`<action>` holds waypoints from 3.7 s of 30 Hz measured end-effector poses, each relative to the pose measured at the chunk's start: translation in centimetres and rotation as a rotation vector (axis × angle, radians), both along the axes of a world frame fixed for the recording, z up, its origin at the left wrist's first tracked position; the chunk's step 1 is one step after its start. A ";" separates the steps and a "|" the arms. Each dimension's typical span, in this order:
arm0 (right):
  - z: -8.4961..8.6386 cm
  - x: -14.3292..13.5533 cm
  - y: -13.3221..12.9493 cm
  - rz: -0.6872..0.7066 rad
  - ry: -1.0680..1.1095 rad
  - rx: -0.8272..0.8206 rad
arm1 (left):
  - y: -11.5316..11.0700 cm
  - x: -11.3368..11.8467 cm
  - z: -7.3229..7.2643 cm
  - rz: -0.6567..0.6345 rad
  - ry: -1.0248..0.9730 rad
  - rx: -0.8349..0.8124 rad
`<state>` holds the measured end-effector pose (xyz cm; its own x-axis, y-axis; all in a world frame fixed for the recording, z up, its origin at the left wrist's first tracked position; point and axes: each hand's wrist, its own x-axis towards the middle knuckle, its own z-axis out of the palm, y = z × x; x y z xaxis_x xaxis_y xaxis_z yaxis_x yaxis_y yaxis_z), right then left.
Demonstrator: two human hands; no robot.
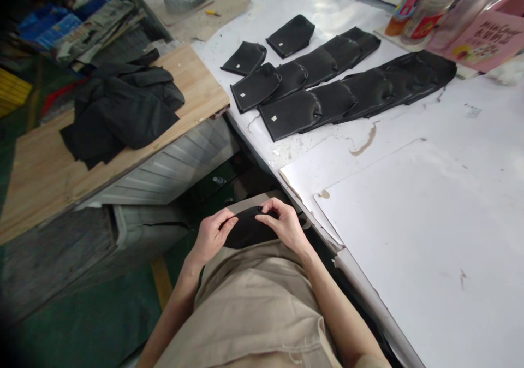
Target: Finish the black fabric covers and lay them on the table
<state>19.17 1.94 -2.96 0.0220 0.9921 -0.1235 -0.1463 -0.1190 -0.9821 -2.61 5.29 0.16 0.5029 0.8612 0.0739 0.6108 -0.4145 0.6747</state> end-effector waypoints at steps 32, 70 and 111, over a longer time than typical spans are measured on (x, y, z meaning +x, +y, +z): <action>0.3 0.1 -0.6 0.172 -0.117 0.074 | -1.3 4.5 0.1 0.262 -0.317 -0.480; 1.1 0.9 -1.1 0.189 -0.099 -0.038 | -1.7 4.0 -0.9 0.146 -0.403 -0.588; -0.9 0.4 -1.4 -0.158 -0.489 0.392 | -0.3 -0.2 -1.6 0.425 -0.761 -0.511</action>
